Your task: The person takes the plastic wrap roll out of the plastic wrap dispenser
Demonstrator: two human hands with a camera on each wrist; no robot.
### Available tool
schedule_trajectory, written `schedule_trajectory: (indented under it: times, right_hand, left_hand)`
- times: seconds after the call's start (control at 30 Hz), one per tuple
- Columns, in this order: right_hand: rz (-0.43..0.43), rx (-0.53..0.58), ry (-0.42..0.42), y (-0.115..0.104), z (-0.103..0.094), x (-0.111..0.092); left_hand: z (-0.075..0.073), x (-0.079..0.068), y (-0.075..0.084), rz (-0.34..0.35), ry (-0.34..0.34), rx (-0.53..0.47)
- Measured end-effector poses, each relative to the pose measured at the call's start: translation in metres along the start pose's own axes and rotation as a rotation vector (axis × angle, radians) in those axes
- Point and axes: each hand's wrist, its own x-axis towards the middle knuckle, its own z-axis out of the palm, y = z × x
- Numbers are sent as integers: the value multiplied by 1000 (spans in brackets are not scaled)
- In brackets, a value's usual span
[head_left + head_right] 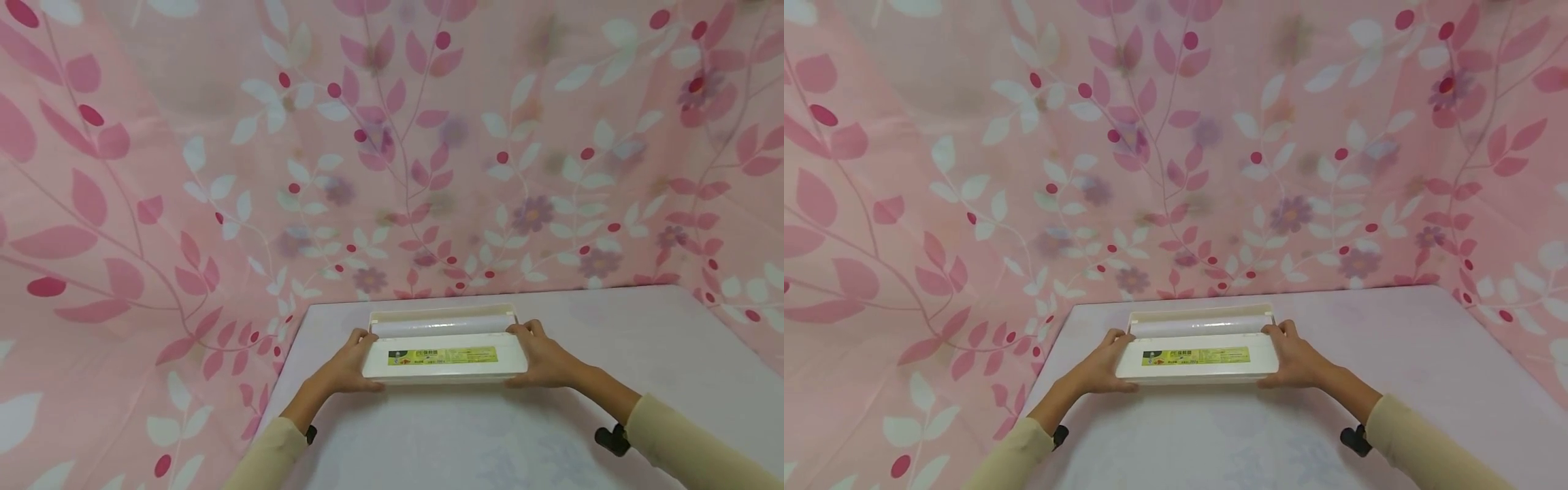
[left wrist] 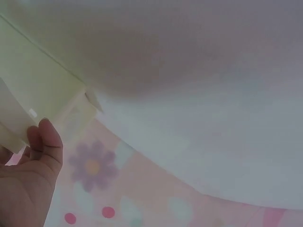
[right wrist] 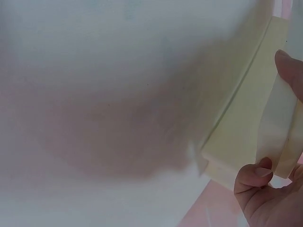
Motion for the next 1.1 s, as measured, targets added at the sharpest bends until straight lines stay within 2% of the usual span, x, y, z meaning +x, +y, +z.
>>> schedule_trajectory:
  times: [0.43,0.73,0.97,1.1]
  right_hand:
    - [-22,-13,4,-1,8,-5]
    - [-30,-47,-50,-3,11,-8]
    - [-46,-58,-53,3,16,-7]
    - [-33,-63,-74,7,20,-9]
  left_hand:
    - [8,-10,-3,72,18,93]
    - [13,-14,-4,51,-64,110]
    - [16,-15,-5,-16,-139,23]
    - [20,-14,-6,-6,-161,26]
